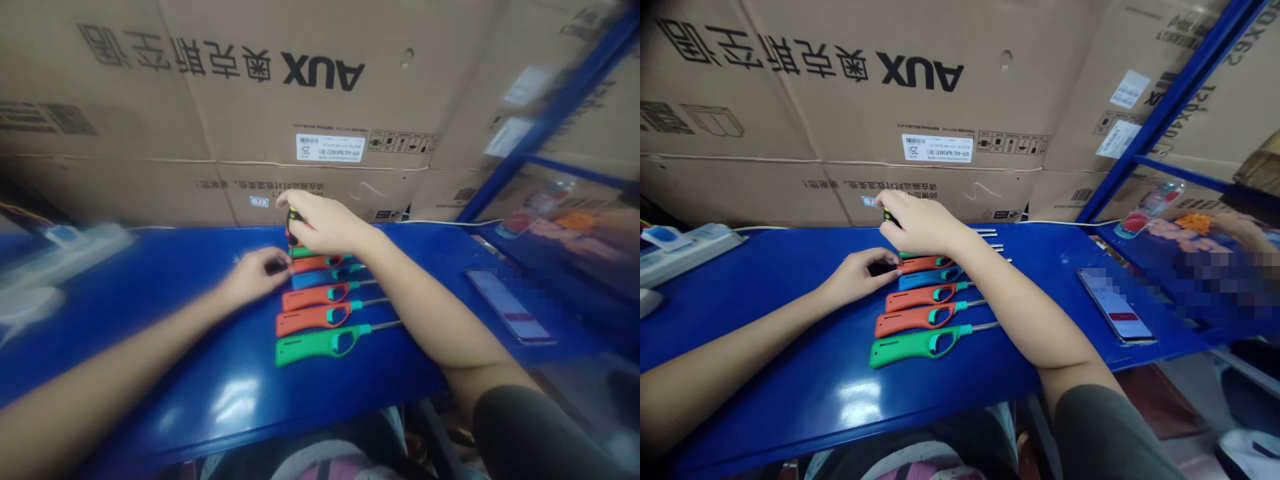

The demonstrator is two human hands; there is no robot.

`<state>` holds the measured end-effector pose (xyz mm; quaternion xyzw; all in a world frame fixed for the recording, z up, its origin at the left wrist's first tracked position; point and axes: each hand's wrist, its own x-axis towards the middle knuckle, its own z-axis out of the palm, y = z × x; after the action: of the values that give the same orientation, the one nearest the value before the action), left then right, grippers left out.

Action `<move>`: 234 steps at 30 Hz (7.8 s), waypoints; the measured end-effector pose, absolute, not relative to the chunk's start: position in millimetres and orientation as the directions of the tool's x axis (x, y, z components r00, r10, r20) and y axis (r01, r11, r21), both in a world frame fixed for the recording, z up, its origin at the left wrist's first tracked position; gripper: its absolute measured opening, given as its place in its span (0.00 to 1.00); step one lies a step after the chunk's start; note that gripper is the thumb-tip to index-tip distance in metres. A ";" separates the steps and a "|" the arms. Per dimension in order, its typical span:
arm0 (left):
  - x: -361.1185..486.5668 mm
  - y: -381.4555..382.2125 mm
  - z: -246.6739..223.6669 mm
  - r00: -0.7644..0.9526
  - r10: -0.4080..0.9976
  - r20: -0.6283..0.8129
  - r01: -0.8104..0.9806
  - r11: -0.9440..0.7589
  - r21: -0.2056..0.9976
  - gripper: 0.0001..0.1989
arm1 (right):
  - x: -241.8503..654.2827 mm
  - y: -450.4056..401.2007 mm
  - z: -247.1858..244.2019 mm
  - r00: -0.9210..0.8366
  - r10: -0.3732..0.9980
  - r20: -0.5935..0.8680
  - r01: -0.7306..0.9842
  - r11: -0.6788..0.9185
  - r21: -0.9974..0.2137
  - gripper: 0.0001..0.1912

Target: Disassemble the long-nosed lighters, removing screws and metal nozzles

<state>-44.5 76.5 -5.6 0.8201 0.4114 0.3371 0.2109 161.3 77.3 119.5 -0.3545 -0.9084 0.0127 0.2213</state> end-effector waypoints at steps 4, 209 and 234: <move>-43.4 78.5 -0.2 0.421 0.859 0.291 0.557 -0.498 0.665 0.14 | 162.7 78.0 120.1 -0.638 0.676 0.369 0.690 0.714 -0.114 0.15; -47.5 41.8 -5.2 0.566 0.701 0.434 0.477 -0.708 0.520 0.12 | 160.6 63.9 121.7 -0.739 0.575 0.352 0.583 0.807 -0.092 0.14; -47.8 42.2 -7.8 0.545 0.717 0.435 0.479 -0.692 0.541 0.14 | 151.0 56.0 118.3 -0.714 0.590 0.376 0.630 0.777 -0.022 0.16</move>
<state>-47.8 42.2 -7.8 0.8599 0.3475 0.3264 0.1824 151.0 56.0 118.3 -0.3299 -0.9243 -0.0540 0.1844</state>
